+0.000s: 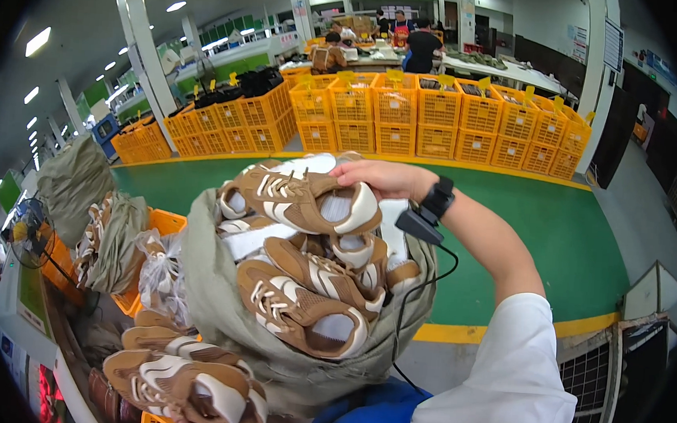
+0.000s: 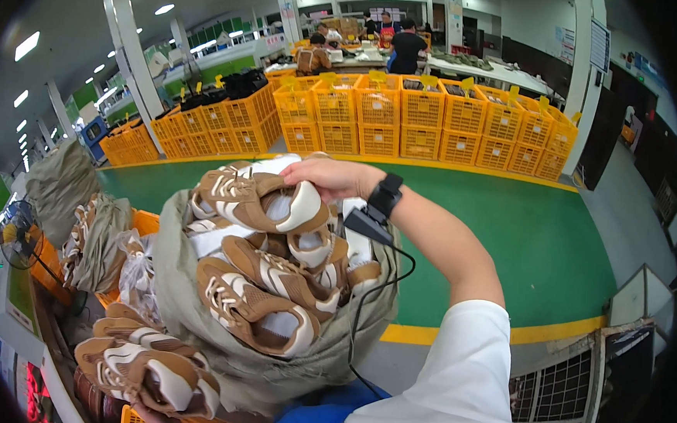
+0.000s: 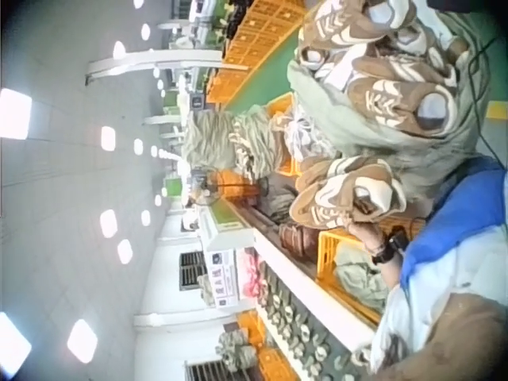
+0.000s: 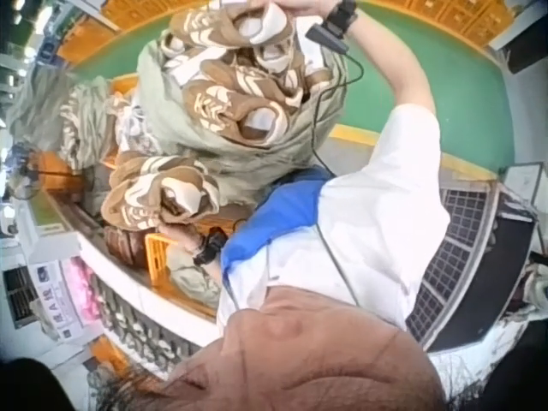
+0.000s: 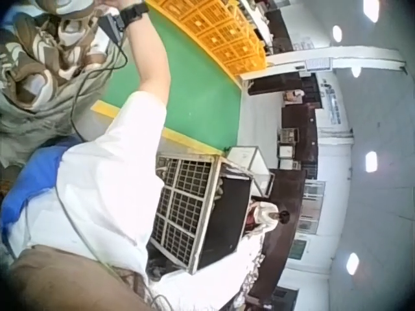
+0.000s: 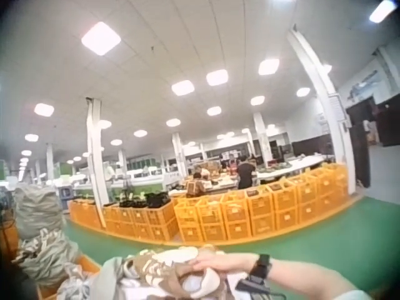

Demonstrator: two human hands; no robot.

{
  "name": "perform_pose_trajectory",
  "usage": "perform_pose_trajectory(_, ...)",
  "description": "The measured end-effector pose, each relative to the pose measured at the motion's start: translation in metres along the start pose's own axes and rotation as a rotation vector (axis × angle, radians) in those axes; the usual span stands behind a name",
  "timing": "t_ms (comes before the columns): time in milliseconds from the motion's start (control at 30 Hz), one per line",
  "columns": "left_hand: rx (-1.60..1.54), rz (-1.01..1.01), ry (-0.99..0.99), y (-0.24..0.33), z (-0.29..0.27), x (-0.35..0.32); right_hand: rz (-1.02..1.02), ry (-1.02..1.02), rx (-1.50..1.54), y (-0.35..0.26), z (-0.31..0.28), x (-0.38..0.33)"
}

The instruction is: Sorting and matching shoes with lasts and preparing them for packing in a factory setting.

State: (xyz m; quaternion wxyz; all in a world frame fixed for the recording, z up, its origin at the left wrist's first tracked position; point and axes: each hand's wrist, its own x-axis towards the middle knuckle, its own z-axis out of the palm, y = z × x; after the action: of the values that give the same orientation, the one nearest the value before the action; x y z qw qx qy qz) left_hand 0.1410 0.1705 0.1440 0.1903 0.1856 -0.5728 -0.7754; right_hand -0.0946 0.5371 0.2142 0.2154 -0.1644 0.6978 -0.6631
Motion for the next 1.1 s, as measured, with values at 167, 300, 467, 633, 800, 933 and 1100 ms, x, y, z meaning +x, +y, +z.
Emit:
perform_pose_trajectory(167,0.04,-0.014,-0.062,-0.06,-0.047,0.021,-0.111,-0.017,0.22,0.062,0.046,-0.067)
perform_pose_trajectory(300,0.071,-0.009,-0.133,-0.061,-0.031,0.03,0.084,-0.023,-0.27,0.085,0.055,-0.078)
perform_pose_trajectory(467,0.097,0.011,-0.202,-0.057,-0.011,0.039,0.049,0.028,-0.319,0.079,0.043,-0.082)
perform_pose_trajectory(633,0.103,0.034,-0.234,-0.056,0.001,0.046,0.151,0.121,-0.114,0.084,-0.001,-0.09)
perform_pose_trajectory(800,0.104,0.05,-0.272,-0.057,0.017,0.056,0.135,0.528,-0.221,0.126,-0.069,-0.076)
perform_pose_trajectory(933,0.111,0.066,-0.305,-0.058,0.031,0.06,0.274,0.742,-0.727,0.168,-0.105,-0.059)
perform_pose_trajectory(1100,0.128,0.079,-0.332,-0.058,0.042,0.067,0.073,0.893,-0.76,0.193,-0.088,-0.027)
